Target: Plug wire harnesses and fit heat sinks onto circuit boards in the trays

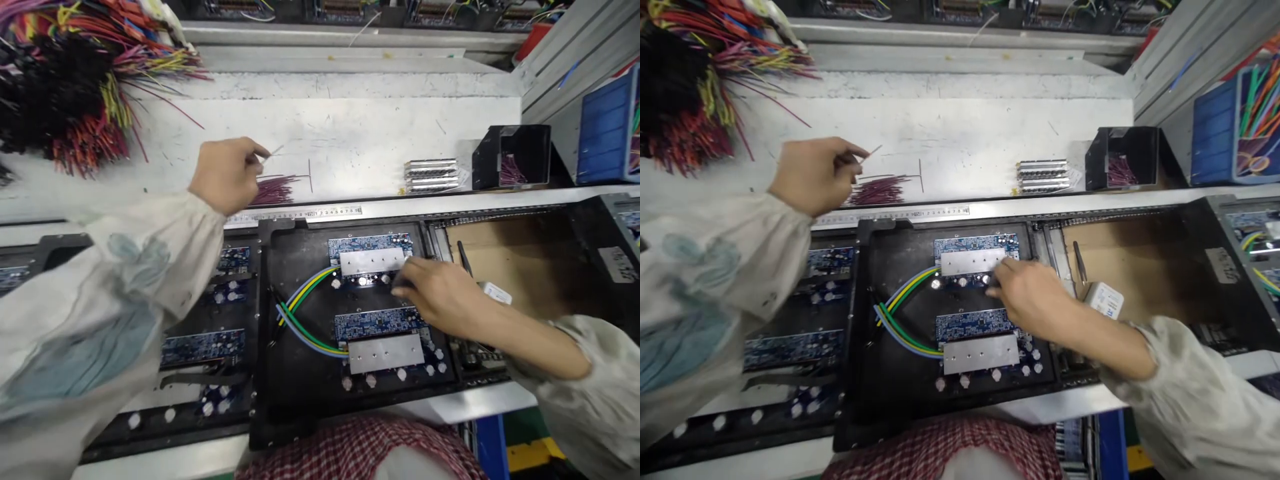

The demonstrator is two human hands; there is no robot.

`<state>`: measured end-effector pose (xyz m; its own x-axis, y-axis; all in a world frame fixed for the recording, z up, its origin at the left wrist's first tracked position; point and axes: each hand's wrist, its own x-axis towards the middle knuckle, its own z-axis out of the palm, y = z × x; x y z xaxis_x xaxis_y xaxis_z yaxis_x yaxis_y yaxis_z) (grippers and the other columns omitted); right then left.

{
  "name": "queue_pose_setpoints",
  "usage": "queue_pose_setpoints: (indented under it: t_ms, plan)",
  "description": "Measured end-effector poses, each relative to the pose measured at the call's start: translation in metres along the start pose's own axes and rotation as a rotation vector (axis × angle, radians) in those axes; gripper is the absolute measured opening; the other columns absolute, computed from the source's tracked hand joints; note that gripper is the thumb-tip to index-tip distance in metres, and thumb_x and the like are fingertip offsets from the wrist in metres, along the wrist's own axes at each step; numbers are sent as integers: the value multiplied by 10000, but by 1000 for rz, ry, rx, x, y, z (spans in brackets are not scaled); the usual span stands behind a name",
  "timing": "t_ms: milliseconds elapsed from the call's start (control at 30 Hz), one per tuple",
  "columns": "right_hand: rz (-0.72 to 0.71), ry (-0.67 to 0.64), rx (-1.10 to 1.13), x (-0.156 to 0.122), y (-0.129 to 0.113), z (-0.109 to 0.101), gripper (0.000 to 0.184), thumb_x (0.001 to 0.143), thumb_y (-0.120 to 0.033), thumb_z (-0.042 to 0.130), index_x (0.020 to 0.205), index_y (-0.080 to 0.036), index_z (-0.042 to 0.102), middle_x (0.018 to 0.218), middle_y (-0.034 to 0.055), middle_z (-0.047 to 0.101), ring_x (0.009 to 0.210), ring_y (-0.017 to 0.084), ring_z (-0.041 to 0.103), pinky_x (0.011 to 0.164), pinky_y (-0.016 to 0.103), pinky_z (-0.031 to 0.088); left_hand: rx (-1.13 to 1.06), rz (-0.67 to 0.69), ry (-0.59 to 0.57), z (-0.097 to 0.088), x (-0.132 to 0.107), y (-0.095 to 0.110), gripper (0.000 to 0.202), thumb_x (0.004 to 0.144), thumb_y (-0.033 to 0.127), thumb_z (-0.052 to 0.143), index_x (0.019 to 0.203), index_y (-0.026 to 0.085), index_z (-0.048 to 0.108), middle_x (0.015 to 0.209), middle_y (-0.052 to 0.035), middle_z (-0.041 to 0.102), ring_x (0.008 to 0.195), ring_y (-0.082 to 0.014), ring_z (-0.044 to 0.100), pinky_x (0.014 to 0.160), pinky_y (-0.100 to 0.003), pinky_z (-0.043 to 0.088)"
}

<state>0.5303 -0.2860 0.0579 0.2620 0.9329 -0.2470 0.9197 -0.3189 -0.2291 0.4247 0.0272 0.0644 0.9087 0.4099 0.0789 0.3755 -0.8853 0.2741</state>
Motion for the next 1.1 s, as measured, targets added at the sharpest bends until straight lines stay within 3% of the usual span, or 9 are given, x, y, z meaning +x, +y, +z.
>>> queue_pose_setpoints:
  t_ms: [133,200,300,367,467,567,667,833,1100]
  plan:
    - [151,36,-2,45,2,-3,234,880,-322,474,853,-136,613,830,100,627,687,205,573,551,300,338,51,277,-156,7,-57,49,300,896,150,334,994,127,616,948,-55,623,832,-137,520,768,-284,415]
    - [173,42,-44,44,-1,-8,261,882,-362,483,890,-139,619,862,104,624,686,211,575,542,297,333,142,466,-247,15,-82,69,320,892,108,311,920,135,629,894,-73,621,801,-167,544,682,-290,427]
    - [105,55,1,21,-17,-15,276,878,-377,506,958,-143,627,902,104,609,712,208,579,568,296,364,196,562,-189,23,-101,96,330,902,115,300,872,129,628,937,-116,614,863,-219,557,698,-337,439]
    - [21,13,121,3,-30,-13,228,869,-335,535,923,-143,645,845,85,608,724,196,581,614,293,396,152,522,-136,27,-107,111,311,904,123,311,860,134,619,922,-120,611,887,-232,561,723,-358,446]
    - [-45,-31,307,-13,-42,7,147,861,-225,550,870,-143,672,797,64,635,747,177,598,684,280,430,-56,394,-232,38,-113,127,210,874,111,394,869,139,602,864,-83,624,842,-196,586,719,-324,465]
    - [-15,50,385,-18,-42,32,140,852,-184,562,860,-149,697,832,66,679,803,178,624,750,281,448,-394,183,-361,53,-120,132,105,818,111,506,844,144,602,787,-22,652,751,-127,607,702,-250,475]
    - [63,137,372,-20,-40,49,143,846,-209,572,895,-178,703,876,59,697,836,183,636,772,288,456,-566,38,-399,67,-126,130,104,746,77,561,812,139,611,689,17,643,636,-85,592,634,-202,471]
    - [148,159,340,-26,-44,57,149,854,-256,558,895,-202,691,890,47,702,837,188,640,737,283,459,-654,-4,-346,79,-131,126,110,675,44,601,750,123,613,605,40,604,526,-49,528,573,-167,455]
    - [156,195,321,-29,-46,58,141,847,-257,560,901,-210,682,875,33,705,806,185,647,709,284,454,-726,6,-320,85,-133,124,100,666,44,618,724,125,611,580,45,587,532,-48,532,553,-157,448]
